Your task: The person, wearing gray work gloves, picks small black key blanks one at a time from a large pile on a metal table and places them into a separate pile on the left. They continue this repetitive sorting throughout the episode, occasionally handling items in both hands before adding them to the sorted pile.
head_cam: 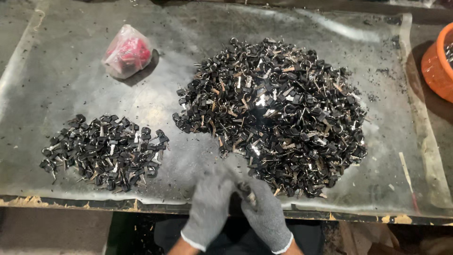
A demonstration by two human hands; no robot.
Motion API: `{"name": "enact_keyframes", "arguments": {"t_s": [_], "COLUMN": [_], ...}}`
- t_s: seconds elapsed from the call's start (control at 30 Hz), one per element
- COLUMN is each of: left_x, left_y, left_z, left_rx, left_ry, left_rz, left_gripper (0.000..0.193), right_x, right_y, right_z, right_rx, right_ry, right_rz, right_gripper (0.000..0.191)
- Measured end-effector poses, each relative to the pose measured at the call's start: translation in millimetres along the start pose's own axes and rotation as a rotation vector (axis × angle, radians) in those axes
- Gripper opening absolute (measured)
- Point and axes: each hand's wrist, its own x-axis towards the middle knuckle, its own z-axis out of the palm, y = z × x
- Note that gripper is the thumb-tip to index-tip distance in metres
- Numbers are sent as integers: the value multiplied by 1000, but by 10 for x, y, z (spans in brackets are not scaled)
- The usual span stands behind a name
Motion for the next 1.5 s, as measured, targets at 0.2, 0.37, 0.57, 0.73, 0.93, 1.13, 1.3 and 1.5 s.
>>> {"name": "enact_keyframes", "arguments": {"t_s": [0.2,0.37,0.57,0.73,0.93,1.13,1.3,1.5], "left_x": [-206,-180,-69,89,183,214,155,90], "left_y": [106,-57,-228,-204,-204,-254,-305,-313], "left_z": [-166,-269,-120,66,-52,-110,32,117], "left_rx": [-682,-1264,-421,-284,-429,-306,-193,-230], "left_ry": [-121,-649,-164,20,-125,-201,-254,-118], "left_rz": [-133,-573,-102,-205,-562,-427,-301,-159], "left_gripper": [33,10,19,23,54,21,11,12], "right_x": [-59,30,281,368,282,348,340,485], "right_y": [87,106,63,-75,-227,-168,-221,-169], "right_z": [-88,-299,-189,-43,-24,55,175,126], "right_rx": [374,626,198,-78,-179,-221,-455,-456], "right_ry": [-512,-630,-472,-259,-380,-486,-441,-602], "right_rz": [407,524,315,373,194,237,129,110], "right_gripper": [39,47,46,32,41,30,24,13]}}
